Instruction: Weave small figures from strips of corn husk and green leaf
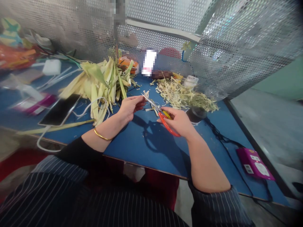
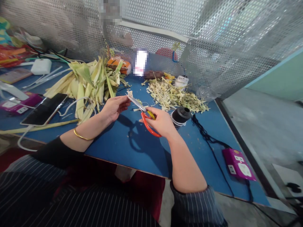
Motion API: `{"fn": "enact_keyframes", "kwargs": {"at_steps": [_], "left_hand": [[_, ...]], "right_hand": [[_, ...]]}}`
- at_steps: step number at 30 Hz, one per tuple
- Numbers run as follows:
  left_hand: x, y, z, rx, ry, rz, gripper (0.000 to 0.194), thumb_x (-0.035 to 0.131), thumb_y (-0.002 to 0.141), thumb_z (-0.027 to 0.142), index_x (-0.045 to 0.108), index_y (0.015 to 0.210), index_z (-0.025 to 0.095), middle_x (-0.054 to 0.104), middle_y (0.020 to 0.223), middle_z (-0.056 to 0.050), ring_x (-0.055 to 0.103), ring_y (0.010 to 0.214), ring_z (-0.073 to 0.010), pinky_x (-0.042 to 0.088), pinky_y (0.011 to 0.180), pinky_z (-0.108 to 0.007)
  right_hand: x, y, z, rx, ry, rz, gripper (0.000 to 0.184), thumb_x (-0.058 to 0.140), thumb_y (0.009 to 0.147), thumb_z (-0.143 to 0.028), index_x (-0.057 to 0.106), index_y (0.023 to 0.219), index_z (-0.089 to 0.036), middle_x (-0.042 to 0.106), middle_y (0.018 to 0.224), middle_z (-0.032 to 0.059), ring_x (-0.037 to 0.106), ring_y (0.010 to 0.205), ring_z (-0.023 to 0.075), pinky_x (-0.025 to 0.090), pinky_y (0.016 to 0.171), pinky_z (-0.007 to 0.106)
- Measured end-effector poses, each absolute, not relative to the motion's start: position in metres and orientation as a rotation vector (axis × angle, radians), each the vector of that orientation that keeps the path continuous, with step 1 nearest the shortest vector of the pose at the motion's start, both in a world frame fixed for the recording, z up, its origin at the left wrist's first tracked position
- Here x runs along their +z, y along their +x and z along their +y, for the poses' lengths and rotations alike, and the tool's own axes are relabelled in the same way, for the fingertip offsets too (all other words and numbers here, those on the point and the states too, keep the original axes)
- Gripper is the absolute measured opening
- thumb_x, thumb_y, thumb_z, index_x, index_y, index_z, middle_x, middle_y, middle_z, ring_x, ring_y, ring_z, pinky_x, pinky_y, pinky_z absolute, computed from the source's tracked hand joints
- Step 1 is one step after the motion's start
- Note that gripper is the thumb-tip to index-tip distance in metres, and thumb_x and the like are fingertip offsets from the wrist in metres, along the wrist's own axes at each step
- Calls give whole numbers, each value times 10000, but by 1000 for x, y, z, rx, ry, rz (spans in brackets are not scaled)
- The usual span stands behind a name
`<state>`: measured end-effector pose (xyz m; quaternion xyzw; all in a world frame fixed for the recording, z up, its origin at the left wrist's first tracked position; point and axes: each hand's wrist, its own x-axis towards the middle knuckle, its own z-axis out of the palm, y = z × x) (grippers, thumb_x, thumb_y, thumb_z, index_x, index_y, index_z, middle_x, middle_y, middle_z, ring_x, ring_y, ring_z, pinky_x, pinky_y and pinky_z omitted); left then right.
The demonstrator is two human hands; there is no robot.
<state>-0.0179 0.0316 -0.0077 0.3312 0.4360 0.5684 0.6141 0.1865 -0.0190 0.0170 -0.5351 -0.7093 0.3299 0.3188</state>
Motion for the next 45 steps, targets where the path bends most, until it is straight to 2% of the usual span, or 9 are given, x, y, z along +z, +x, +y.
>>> {"fn": "enact_keyframes", "kwargs": {"at_steps": [13, 18, 21, 25, 28, 31, 36, 41, 45], "left_hand": [[-9, -17, 33, 1300, 711, 960, 100, 736, 680, 242, 711, 724, 156, 720, 782, -51, 626, 619, -87, 499, 595, -195], [-8, -18, 33, 1309, 719, 959, 129, 756, 655, 246, 706, 729, 153, 715, 762, -42, 628, 620, -84, 501, 596, -193], [-8, -20, 34, 1317, 731, 970, 141, 757, 651, 252, 700, 726, 147, 711, 755, -45, 627, 625, -84, 499, 592, -188], [-8, -22, 34, 1357, 700, 995, 138, 752, 656, 251, 691, 723, 147, 709, 771, -43, 626, 648, -82, 502, 609, -182], [-9, -22, 34, 1353, 690, 987, 143, 751, 655, 253, 693, 735, 151, 712, 796, -42, 627, 665, -83, 500, 614, -180], [-9, -22, 34, 1340, 714, 997, 151, 746, 658, 267, 693, 744, 154, 714, 811, -45, 634, 676, -90, 495, 612, -185], [-6, -18, 29, 1347, 810, 979, 158, 736, 668, 299, 694, 743, 167, 711, 812, -39, 629, 662, -88, 487, 610, -191], [-1, -12, 22, 1331, 865, 945, 138, 731, 673, 304, 694, 711, 177, 698, 775, -29, 606, 627, -81, 478, 590, -193], [-1, -8, 18, 1302, 900, 944, 155, 730, 672, 322, 691, 716, 178, 697, 774, -31, 600, 620, -80, 464, 572, -186]], "right_hand": [[12, 188, -18, 915, -1370, -1852, 359, 666, 747, -361, 666, 1083, -232, 690, 1032, 19, 702, 851, 249, 549, 784, 379], [9, 184, -14, 830, -1343, -1830, 354, 704, 700, -363, 689, 1019, -210, 694, 966, 23, 683, 853, 245, 538, 766, 364], [7, 184, -9, 761, -1455, -1638, 405, 723, 667, -409, 676, 1004, -188, 679, 829, 23, 652, 739, 211, 524, 656, 325], [5, 189, -4, 1089, -1456, -1294, 496, 596, 726, -610, 602, 1009, -203, 610, 708, 16, 526, 515, 130, 411, 433, 259], [7, 191, -5, 1301, -1324, -1299, 587, 411, 777, -719, 584, 977, -195, 606, 747, 53, 521, 525, 130, 420, 445, 269], [9, 190, -7, 1023, -1482, -1415, 601, 363, 800, -708, 550, 1075, -208, 619, 807, 66, 569, 588, 161, 465, 513, 303], [11, 194, -8, 311, -1887, -1600, 605, 598, 733, -495, 466, 1230, -176, 636, 967, 121, 613, 913, 292, 477, 762, 410], [8, 186, -13, 35, -2192, -1905, 511, 569, 764, -426, 483, 1146, -98, 641, 983, 205, 643, 846, 307, 478, 689, 379], [4, 178, -15, -55, -2292, -2021, 463, 530, 793, -432, 511, 1072, -63, 645, 924, 222, 654, 799, 306, 478, 637, 365]]}}
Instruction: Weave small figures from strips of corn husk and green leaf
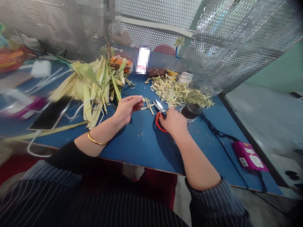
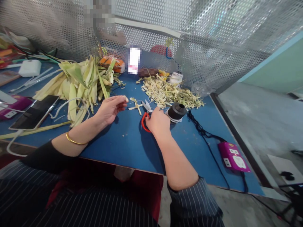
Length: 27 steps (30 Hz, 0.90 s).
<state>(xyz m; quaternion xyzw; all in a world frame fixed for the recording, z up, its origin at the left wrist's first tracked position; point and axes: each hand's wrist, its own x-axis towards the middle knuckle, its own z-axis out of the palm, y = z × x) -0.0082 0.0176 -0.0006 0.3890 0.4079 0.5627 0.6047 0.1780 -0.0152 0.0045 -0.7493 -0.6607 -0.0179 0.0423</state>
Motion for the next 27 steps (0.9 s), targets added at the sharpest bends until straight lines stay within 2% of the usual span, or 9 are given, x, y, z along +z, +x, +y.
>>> {"fn": "enact_keyframes", "kwargs": {"at_steps": [9, 14, 19, 23, 27], "left_hand": [[-9, 1, 9, 1228, 1024, 925, 186, 720, 694, 350, 683, 703, 168, 679, 738, -32, 591, 612, -79, 431, 548, -180], [-10, 2, 9, 1196, 1010, 946, 183, 719, 685, 345, 670, 711, 171, 686, 755, -27, 589, 618, -81, 427, 563, -188], [-10, 0, 13, 1202, 982, 956, 183, 710, 689, 339, 670, 716, 162, 680, 741, -25, 612, 644, -94, 444, 572, -197], [-8, -3, 17, 1214, 912, 1005, 180, 704, 682, 332, 676, 725, 160, 692, 766, -34, 630, 663, -105, 464, 584, -205], [-8, -7, 23, 1284, 901, 1014, 178, 708, 678, 331, 683, 737, 166, 697, 809, -36, 618, 646, -88, 451, 557, -189]], "right_hand": [[8, 184, -19, -124, -2273, -2215, 403, 516, 788, -461, 610, 931, -96, 640, 944, 215, 647, 836, 329, 470, 648, 380], [6, 183, -17, -110, -2275, -2196, 431, 525, 774, -430, 560, 1027, -82, 650, 931, 207, 651, 813, 304, 459, 640, 359], [6, 183, -13, -29, -2332, -2122, 443, 547, 741, -411, 545, 1016, -63, 653, 917, 211, 644, 843, 323, 447, 646, 361], [6, 188, -11, 63, -2336, -2137, 446, 551, 732, -430, 537, 1013, -84, 653, 879, 180, 635, 819, 302, 431, 616, 342], [6, 191, -12, 110, -2306, -2241, 471, 598, 695, -405, 525, 1049, -102, 625, 934, 182, 622, 829, 289, 429, 624, 337]]}}
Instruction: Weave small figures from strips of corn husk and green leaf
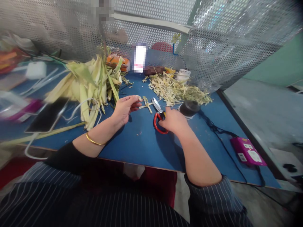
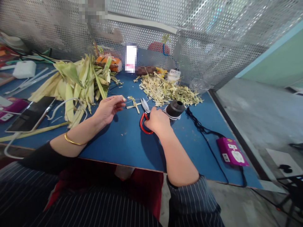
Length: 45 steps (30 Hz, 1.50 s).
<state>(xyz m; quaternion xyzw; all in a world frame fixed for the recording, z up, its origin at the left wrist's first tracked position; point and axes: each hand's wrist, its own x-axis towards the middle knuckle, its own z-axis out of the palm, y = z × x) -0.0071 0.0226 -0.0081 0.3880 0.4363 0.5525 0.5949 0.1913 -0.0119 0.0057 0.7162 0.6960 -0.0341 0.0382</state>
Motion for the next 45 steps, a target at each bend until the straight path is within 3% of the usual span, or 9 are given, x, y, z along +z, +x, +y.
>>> {"fn": "enact_keyframes", "kwargs": {"at_steps": [6, 9, 11, 14, 16, 19, 23, 36, 45], "left_hand": [[-13, -10, 28, 1323, 917, 1028, 186, 714, 671, 328, 676, 736, 157, 681, 782, -30, 599, 611, -74, 427, 513, -175], [-14, -11, 30, 1301, 880, 1033, 173, 715, 664, 309, 670, 724, 154, 669, 763, -21, 593, 601, -69, 421, 500, -168], [-14, -12, 31, 1297, 855, 1023, 158, 716, 659, 293, 670, 725, 156, 668, 761, -15, 588, 595, -65, 424, 500, -165], [-11, -13, 30, 1294, 838, 1001, 142, 711, 660, 279, 674, 733, 163, 680, 779, -17, 584, 593, -63, 434, 509, -167], [-11, -13, 29, 1280, 828, 993, 144, 711, 661, 283, 679, 737, 166, 686, 781, -19, 583, 591, -62, 437, 511, -166], [-11, -11, 26, 1254, 809, 983, 162, 723, 652, 293, 690, 746, 165, 683, 766, -16, 582, 581, -61, 439, 507, -165], [-10, -12, 25, 1263, 792, 954, 146, 728, 651, 284, 695, 729, 165, 690, 781, -18, 578, 577, -60, 446, 507, -168], [-6, -15, 24, 1257, 721, 955, 131, 719, 666, 284, 688, 725, 171, 706, 818, -31, 579, 588, -66, 450, 526, -179], [-3, -14, 22, 1232, 678, 951, 155, 722, 658, 293, 680, 752, 178, 717, 833, -42, 602, 612, -91, 453, 560, -210]], "right_hand": [[4, 191, -8, -70, 2265, 2112, 435, 566, 720, -314, 538, 1082, -73, 626, 977, 220, 625, 884, 325, 452, 684, 362], [7, 199, -4, -229, 2429, 2181, 397, 583, 704, -283, 572, 1064, -116, 653, 939, 171, 628, 873, 308, 463, 706, 360], [10, 207, -7, -621, 2589, 2246, 343, 615, 690, -280, 601, 1010, -159, 661, 852, 104, 628, 777, 245, 473, 676, 331], [16, 221, -25, -1913, 2636, 2091, 324, 648, 699, -313, 591, 990, -182, 617, 736, 23, 532, 534, 123, 474, 531, 277], [21, 228, -41, -2601, 2472, 1698, 301, 662, 727, -356, 587, 971, -198, 564, 675, -24, 474, 480, 78, 494, 530, 262], [27, 235, -64, -2957, 2364, 1221, 342, 576, 805, -509, 597, 912, -184, 543, 666, -21, 477, 485, 72, 504, 526, 255], [29, 238, -77, -2991, 2250, 1051, 478, 485, 814, -624, 605, 893, -169, 555, 684, 7, 501, 505, 97, 479, 473, 257], [31, 218, -41, -2621, 2457, 1022, 608, 397, 736, -772, 527, 853, -190, 483, 589, -26, 390, 388, 74, 429, 398, 243], [27, 211, -27, -2445, 2507, 1090, 535, 354, 827, -691, 499, 806, -176, 410, 528, -66, 312, 337, 39, 372, 366, 190]]}}
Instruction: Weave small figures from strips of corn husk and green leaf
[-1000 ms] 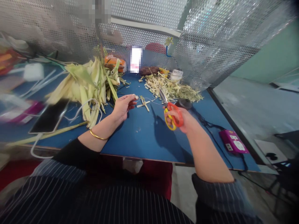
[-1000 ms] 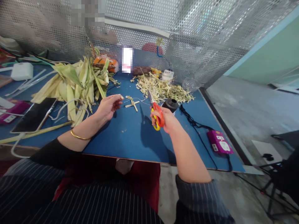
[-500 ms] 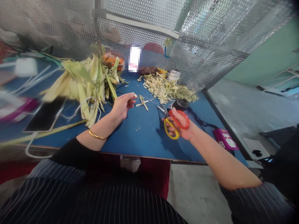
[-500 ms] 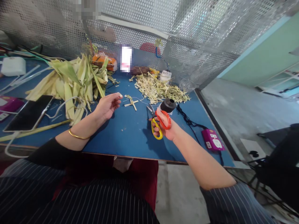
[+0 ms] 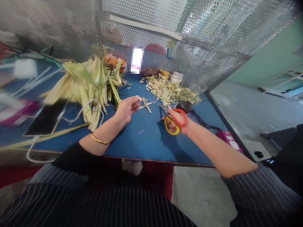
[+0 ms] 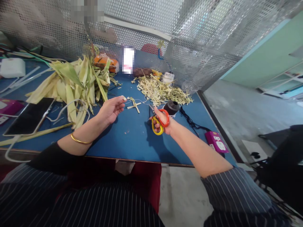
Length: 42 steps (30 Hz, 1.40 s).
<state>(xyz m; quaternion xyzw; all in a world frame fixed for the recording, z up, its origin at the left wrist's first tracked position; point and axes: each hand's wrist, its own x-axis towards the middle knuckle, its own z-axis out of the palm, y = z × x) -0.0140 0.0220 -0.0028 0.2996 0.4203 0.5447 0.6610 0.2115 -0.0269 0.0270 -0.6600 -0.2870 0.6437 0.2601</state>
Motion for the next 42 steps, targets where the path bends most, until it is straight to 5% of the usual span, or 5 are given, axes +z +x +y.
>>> {"fn": "enact_keyframes", "kwargs": {"at_steps": [15, 23, 32, 38, 42], "left_hand": [[-3, -15, 23, 1216, 667, 940, 143, 719, 674, 286, 688, 760, 176, 716, 850, -47, 588, 605, -81, 454, 566, -210], [-2, -14, 22, 1205, 697, 967, 124, 707, 680, 285, 676, 737, 178, 712, 808, -47, 602, 611, -93, 457, 557, -212], [-7, -13, 23, 1175, 754, 964, 140, 721, 655, 280, 686, 714, 157, 703, 775, -46, 573, 563, -69, 439, 508, -179], [-8, -12, 23, 1172, 769, 978, 138, 721, 658, 281, 697, 716, 159, 706, 791, -51, 577, 577, -69, 438, 521, -188], [-6, -13, 22, 1179, 776, 978, 131, 724, 658, 279, 700, 702, 158, 703, 787, -50, 572, 583, -68, 431, 519, -190]], "right_hand": [[4, 215, -52, 1483, -1709, -1089, 505, 514, 765, -675, 539, 821, -173, 411, 476, -86, 338, 292, 44, 332, 283, 182], [9, 219, -83, 1323, -1935, -1243, 302, 550, 819, -494, 526, 824, -194, 469, 463, -67, 415, 263, 80, 303, 256, 186], [12, 228, -104, 1331, -2005, -1518, 412, 517, 786, -612, 515, 834, -203, 471, 539, -62, 384, 276, 67, 311, 299, 211], [22, 235, -110, 476, -2382, -2046, 553, 469, 751, -713, 571, 999, -229, 665, 772, 66, 641, 670, 239, 419, 537, 291], [16, 237, -112, 75, -2541, -2151, 574, 433, 798, -665, 537, 1130, -209, 679, 943, 126, 656, 829, 315, 410, 590, 326]]}}
